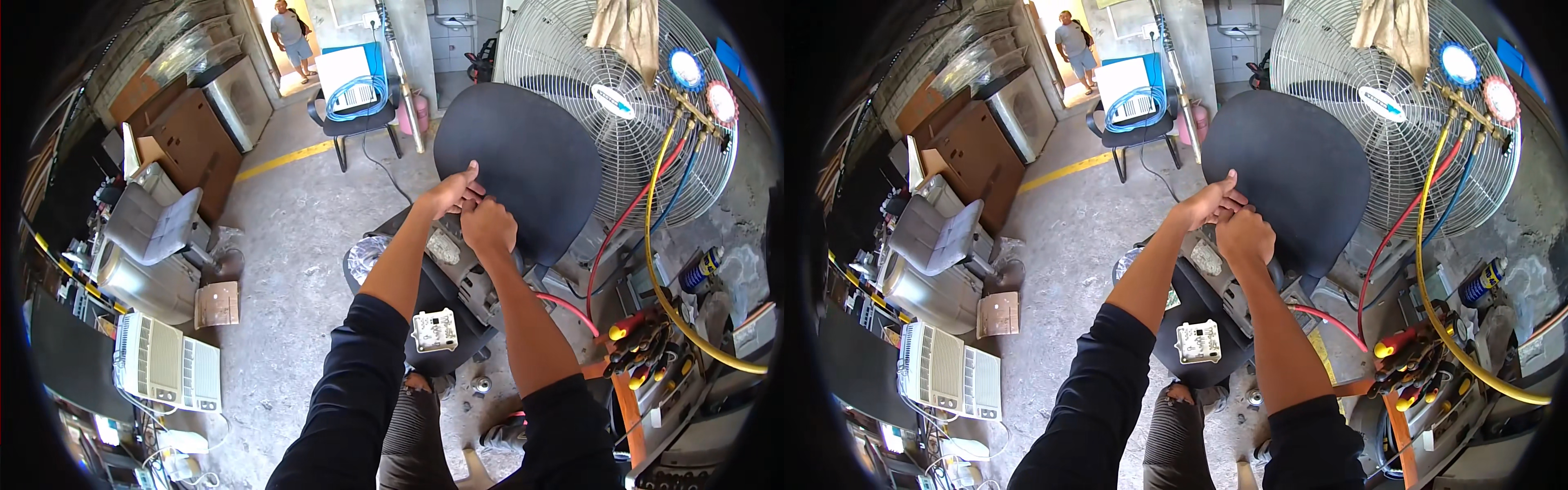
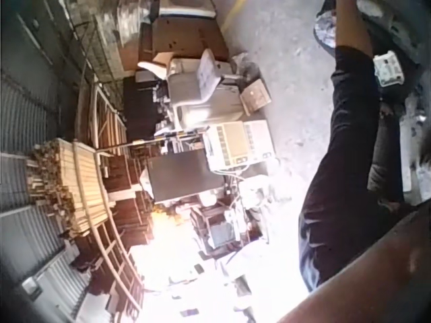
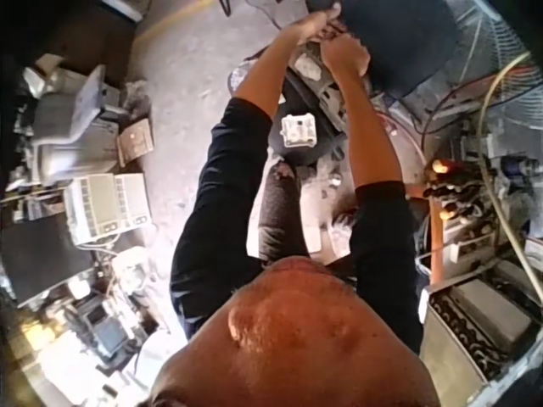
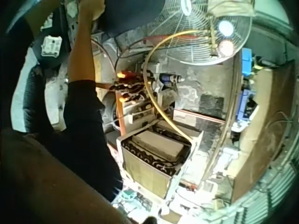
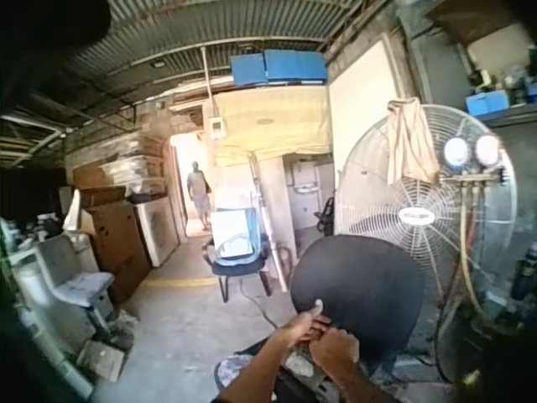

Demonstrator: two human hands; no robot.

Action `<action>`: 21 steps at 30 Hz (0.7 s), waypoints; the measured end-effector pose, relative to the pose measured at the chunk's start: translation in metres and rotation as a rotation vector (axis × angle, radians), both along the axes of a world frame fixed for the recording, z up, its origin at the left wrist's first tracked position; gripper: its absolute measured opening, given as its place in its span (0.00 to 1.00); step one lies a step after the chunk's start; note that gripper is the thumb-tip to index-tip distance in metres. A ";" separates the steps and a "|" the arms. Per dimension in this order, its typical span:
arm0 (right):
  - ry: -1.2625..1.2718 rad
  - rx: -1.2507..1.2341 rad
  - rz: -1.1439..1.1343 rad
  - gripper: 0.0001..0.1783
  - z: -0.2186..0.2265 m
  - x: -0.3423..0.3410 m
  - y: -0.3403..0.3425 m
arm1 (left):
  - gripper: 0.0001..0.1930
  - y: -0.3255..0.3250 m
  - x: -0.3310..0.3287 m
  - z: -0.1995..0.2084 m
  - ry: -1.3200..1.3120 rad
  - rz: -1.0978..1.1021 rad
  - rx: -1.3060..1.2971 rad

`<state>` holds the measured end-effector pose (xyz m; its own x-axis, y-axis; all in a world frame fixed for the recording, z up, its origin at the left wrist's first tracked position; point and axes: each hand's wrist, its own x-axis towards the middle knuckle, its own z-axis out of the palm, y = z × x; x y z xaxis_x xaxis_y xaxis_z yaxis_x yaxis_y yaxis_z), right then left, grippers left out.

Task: The recorder is inspecting and repairing an air conditioning unit, using a multimeter and adjusting internal components.

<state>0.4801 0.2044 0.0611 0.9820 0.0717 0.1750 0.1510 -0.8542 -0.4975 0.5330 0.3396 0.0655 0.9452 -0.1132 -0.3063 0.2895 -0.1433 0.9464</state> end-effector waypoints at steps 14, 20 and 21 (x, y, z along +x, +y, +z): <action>0.038 0.003 -0.047 0.23 0.010 -0.006 0.007 | 0.42 -0.005 -0.001 -0.001 0.064 -0.068 -0.056; 0.050 0.008 -0.051 0.23 0.010 -0.006 0.008 | 0.38 -0.002 0.003 -0.002 0.099 -0.053 -0.094; 0.053 0.009 -0.053 0.23 0.010 -0.006 0.009 | 0.38 -0.001 0.004 -0.003 0.109 -0.044 -0.107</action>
<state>0.4739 0.2130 0.0715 0.9922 0.0177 0.1233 0.0788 -0.8558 -0.5112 0.5372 0.3390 0.0628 0.9003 -0.1912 -0.3910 0.3871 -0.0586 0.9202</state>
